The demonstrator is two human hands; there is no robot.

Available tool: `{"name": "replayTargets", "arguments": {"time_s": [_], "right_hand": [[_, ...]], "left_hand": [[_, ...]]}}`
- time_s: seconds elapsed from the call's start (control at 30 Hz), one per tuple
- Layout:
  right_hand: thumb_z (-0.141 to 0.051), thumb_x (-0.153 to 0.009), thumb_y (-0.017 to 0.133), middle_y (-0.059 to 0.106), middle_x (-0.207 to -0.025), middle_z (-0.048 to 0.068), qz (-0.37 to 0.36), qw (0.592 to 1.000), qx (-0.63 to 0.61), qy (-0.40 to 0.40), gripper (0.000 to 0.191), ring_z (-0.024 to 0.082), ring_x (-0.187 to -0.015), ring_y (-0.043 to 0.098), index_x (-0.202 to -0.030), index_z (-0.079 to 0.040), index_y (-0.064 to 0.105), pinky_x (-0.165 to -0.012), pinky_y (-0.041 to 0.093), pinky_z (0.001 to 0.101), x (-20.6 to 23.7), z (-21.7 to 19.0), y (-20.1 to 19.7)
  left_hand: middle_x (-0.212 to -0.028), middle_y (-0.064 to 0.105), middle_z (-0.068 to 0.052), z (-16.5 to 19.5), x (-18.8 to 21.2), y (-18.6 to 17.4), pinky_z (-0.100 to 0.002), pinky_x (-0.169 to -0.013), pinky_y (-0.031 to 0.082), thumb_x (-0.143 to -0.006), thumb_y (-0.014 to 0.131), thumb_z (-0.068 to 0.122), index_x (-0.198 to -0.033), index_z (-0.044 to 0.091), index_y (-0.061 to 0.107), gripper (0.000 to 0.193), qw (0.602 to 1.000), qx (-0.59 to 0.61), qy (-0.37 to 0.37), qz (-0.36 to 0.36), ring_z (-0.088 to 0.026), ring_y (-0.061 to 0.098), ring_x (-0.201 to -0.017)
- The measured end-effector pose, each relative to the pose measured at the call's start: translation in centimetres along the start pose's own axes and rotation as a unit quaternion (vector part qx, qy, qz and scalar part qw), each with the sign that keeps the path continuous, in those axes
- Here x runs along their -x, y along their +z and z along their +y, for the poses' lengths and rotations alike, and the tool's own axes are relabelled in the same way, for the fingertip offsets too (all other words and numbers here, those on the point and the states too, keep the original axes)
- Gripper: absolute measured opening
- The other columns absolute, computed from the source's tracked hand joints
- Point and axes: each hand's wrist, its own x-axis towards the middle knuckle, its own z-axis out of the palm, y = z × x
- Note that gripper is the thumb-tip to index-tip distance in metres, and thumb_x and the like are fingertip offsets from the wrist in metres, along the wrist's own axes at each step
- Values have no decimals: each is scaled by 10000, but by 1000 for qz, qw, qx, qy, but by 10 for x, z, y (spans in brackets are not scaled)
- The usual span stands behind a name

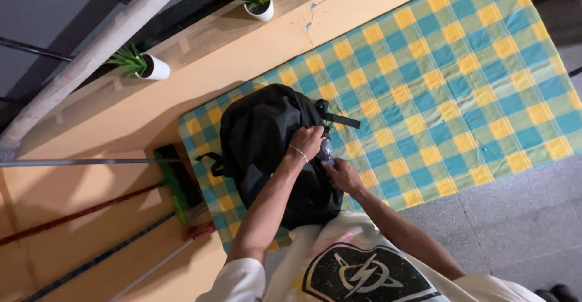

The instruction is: The person opens a black backpack on a table, places a water bottle inside, and zips it. They then reopen the backpack and take out a notebook, phone, wallet, tape roll, bottle, and card, laying the items on the table.

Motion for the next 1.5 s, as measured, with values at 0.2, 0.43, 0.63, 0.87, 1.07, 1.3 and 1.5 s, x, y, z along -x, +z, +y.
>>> {"name": "replayTargets", "arguments": {"time_s": [0.2, 0.43, 0.63, 0.87, 1.07, 1.3, 1.5], "right_hand": [[-434, -972, 639, 682, -646, 123, 62, 995, 30, -72, 443, 212, -562, 686, -918, 5, 656, -551, 516, 380, -14, -19, 7], [-464, -953, 726, 698, -675, 99, -71, 993, 83, -49, 513, 171, -583, 696, -892, 45, 697, -529, 542, 342, -29, -35, -17], [-228, -907, 715, 673, -966, 175, -37, 994, 50, -87, 434, 294, -795, 641, -1317, -106, 647, -682, 535, 419, -48, -68, -79], [-92, -773, 801, 664, -1263, 181, 87, 854, 269, -436, 324, 408, -1217, 582, -1086, -118, 724, -1003, 491, 486, -46, -86, -77], [-217, -897, 724, 735, -974, 129, -46, 912, 260, -315, 227, 341, -929, 694, -1087, -100, 765, -813, 536, 430, -45, -98, -107], [-310, -1026, 552, 685, -736, 86, -44, 972, 159, -168, 355, 194, -703, 661, -902, 0, 671, -685, 530, 374, -30, -96, -114], [-261, -1039, 501, 587, -807, 34, -8, 952, -275, -134, 258, 153, -763, 613, -916, -53, 592, -735, 594, 353, -21, -77, -105]], "left_hand": [[-879, 707, -178, 5, 11, 5, -548, -710, 545, -905, 709, 120, -908, 80, 606, 110, 1000, 13, -25, 12, -431, 689, -801], [-869, 698, -174, 12, 16, 5, -549, -693, 532, -879, 676, 92, -925, 74, 602, 89, 999, 10, -17, 43, -435, 668, -769], [-932, 687, -152, 17, 21, 6, -551, -736, 502, -849, 708, 131, -960, 77, 597, 166, 997, 10, -15, 77, -434, 641, -822], [-998, 676, -158, 25, 28, 2, -557, -769, 469, -831, 754, 220, -1030, 61, 626, 285, 994, 40, -54, 91, -434, 621, -872], [-1069, 608, -154, 43, 30, -18, -542, -876, 476, -807, 794, 322, -997, 59, 674, 346, 987, 34, -51, 146, -377, 586, -1064], [-1261, 611, -75, 47, 12, -4, -709, -1102, 236, -938, 703, 367, -1118, 146, 727, 287, 978, -34, 30, 201, -331, 485, -1316], [-1205, 648, 2, 43, 13, 4, -704, -1207, 203, -996, 695, 316, -1018, 184, 723, 136, 983, -71, 8, 170, -281, 482, -1380]]}}
